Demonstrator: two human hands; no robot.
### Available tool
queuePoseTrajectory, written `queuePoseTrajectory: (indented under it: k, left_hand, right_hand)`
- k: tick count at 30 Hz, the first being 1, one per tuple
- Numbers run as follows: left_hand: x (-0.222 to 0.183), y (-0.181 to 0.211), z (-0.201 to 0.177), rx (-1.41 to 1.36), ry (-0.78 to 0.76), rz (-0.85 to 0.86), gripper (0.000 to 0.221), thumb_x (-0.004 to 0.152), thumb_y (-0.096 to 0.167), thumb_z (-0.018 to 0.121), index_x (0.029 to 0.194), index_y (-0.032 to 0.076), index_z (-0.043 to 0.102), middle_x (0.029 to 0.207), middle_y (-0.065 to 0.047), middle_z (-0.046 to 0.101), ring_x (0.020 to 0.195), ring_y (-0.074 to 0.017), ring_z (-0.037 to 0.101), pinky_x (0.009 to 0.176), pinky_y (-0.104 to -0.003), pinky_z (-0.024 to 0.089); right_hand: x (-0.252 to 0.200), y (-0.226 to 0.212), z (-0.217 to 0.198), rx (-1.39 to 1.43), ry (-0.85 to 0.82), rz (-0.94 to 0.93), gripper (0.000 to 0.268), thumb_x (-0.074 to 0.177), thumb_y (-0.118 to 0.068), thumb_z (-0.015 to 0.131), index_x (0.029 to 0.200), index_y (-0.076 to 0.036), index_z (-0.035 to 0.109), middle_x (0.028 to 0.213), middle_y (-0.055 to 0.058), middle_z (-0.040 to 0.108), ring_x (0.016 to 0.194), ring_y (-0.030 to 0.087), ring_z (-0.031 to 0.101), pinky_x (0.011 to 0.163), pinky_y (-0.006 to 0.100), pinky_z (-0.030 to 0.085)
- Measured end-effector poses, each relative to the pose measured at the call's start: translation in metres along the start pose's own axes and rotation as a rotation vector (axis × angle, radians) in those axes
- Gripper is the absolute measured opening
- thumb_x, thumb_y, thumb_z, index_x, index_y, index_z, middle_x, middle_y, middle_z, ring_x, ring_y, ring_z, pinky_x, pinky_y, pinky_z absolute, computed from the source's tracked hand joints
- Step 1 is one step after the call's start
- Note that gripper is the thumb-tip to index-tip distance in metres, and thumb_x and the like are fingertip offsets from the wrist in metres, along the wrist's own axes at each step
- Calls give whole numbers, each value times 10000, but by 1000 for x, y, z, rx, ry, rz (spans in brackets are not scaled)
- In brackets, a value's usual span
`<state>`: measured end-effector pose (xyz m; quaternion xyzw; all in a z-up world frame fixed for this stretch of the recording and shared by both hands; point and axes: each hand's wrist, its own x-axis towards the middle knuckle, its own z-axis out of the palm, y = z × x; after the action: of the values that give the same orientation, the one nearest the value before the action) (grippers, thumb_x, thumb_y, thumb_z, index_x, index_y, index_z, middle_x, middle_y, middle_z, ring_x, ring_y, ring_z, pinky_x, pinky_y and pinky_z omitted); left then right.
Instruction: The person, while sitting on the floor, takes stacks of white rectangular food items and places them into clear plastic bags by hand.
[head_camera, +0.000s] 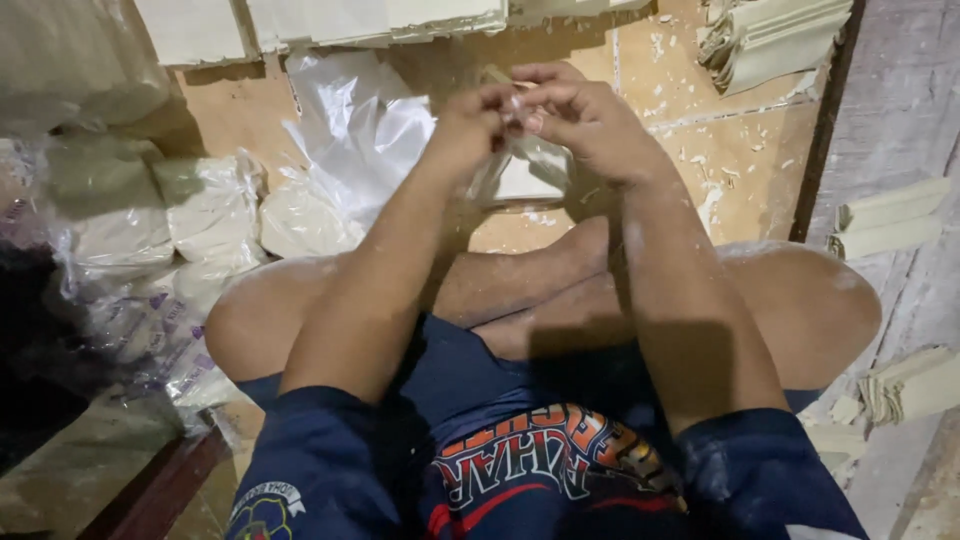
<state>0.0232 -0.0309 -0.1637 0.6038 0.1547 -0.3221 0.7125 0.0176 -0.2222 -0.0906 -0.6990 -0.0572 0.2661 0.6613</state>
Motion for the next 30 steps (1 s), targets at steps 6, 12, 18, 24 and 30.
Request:
queuePoseTrajectory:
  k: [6, 12, 18, 24, 30]
  left_hand:
    - [-38, 31, 12, 669, 80, 422, 139, 815, 138, 707, 943, 85, 706, 792, -38, 732, 670, -189, 652, 632, -326, 517]
    - [-36, 18, 16, 823, 227, 695, 218, 837, 112, 731, 1050, 73, 708, 866, -76, 735, 701, -257, 674, 636, -373, 522]
    - [-23, 15, 22, 1277, 90, 509, 278, 955, 132, 481, 1068, -15, 688, 956, -206, 719, 846, -392, 683, 753, -500, 527]
    - [-28, 27, 0, 4, 9, 28, 101, 924, 32, 699, 922, -8, 791, 751, -38, 699, 646, -80, 571, 602, -194, 470]
    - [-28, 30, 5, 263, 109, 42, 84, 855, 89, 742, 854, 7, 762, 697, -40, 705, 594, -90, 621, 573, -200, 535]
  right_hand:
    - [5, 19, 6, -279, 106, 158, 582, 903, -18, 671, 1444, -209, 569, 1297, 72, 706, 1137, 176, 672, 1070, 349, 519]
    - [4, 36, 10, -220, 220, 64, 559, 899, 56, 667, 1441, -71, 611, 930, 19, 662, 820, 95, 592, 760, 205, 496]
    - [-1, 17, 28, -644, 341, -63, 309, 884, 15, 670, 1185, -9, 738, 1031, 117, 709, 888, 278, 677, 835, 367, 534]
    - [-9, 6, 32, -713, 378, -80, 261, 840, -102, 828, 1089, -34, 794, 946, 82, 726, 798, 192, 680, 735, 303, 549]
    - [-10, 29, 36, -1044, 469, -151, 79, 911, -112, 687, 887, -62, 743, 878, 79, 648, 716, 301, 620, 651, 418, 499]
